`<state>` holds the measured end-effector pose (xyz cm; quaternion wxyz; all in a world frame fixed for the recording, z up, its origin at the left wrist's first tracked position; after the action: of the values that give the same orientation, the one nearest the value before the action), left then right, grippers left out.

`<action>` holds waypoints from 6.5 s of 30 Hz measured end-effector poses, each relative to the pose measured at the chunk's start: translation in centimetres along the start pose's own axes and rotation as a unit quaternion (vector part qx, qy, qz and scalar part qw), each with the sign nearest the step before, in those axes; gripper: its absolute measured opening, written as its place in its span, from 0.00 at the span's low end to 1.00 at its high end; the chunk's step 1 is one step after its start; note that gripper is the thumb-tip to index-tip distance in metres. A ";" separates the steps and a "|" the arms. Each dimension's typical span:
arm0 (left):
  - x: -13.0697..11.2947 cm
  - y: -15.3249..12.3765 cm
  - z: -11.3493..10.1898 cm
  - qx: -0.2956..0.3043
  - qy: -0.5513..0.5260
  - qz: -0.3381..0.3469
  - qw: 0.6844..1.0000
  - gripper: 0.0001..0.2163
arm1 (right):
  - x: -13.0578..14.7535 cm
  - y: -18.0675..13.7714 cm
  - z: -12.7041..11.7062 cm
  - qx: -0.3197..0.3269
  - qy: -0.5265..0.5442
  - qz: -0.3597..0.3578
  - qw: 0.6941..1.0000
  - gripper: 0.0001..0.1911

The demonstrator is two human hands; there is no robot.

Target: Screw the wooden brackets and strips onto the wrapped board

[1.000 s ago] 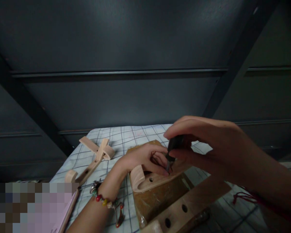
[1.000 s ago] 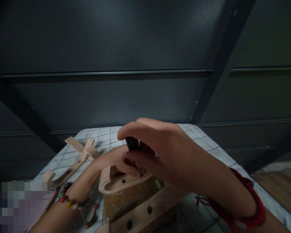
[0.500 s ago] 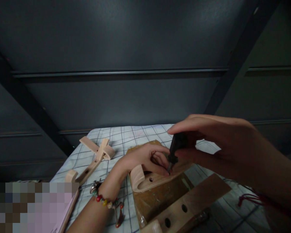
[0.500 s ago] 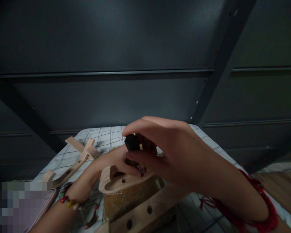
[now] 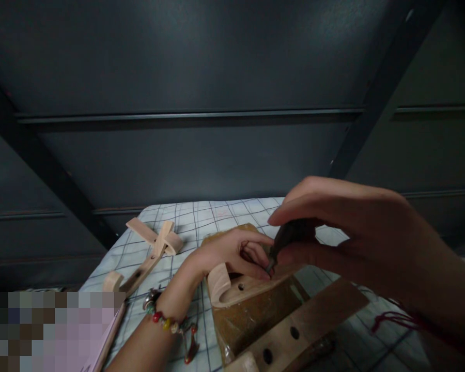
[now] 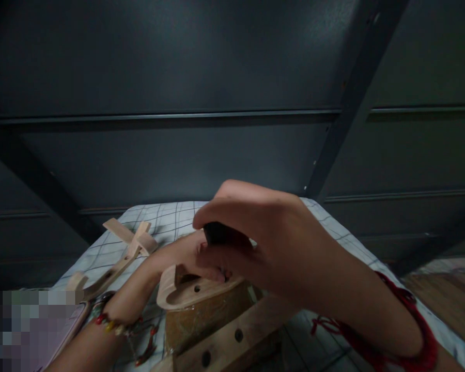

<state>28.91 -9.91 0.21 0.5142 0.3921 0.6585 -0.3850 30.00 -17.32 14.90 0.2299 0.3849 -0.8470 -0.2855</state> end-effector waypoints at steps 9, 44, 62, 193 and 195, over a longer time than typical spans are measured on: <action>0.3 0.0 0.4 0.022 -0.027 -0.008 0.999 0.07 | -0.2 -0.2 -0.2 0.011 -0.007 -0.008 1.000 0.11; -0.5 -0.3 -0.1 0.003 0.021 0.017 1.000 0.11 | -1.3 -0.2 1.0 0.003 0.049 0.053 0.997 0.10; 0.8 -0.1 0.6 0.047 -0.012 -0.011 0.999 0.08 | -1.7 -0.1 0.8 0.008 -0.007 0.051 0.999 0.09; -0.1 -0.1 0.5 0.031 -0.001 -0.005 1.000 0.10 | -0.5 0.1 0.5 0.009 0.046 0.013 0.999 0.08; -0.2 -0.1 0.4 0.023 0.001 -0.003 1.000 0.12 | -0.5 0.2 0.6 0.002 0.053 0.023 0.998 0.06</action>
<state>28.95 -10.33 0.38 0.5029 0.4021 0.6514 -0.4013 29.83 -16.60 14.47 0.2802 0.3803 -0.8429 -0.2577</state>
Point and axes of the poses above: each hand's wrist, its own y-axis towards the middle knuckle, its own z-axis out of the palm, x = y × z, the point moved 10 cm from there along y, towards the middle knuckle, and after that the axes turned 6 degrees about -z, right-handed, at the moved point
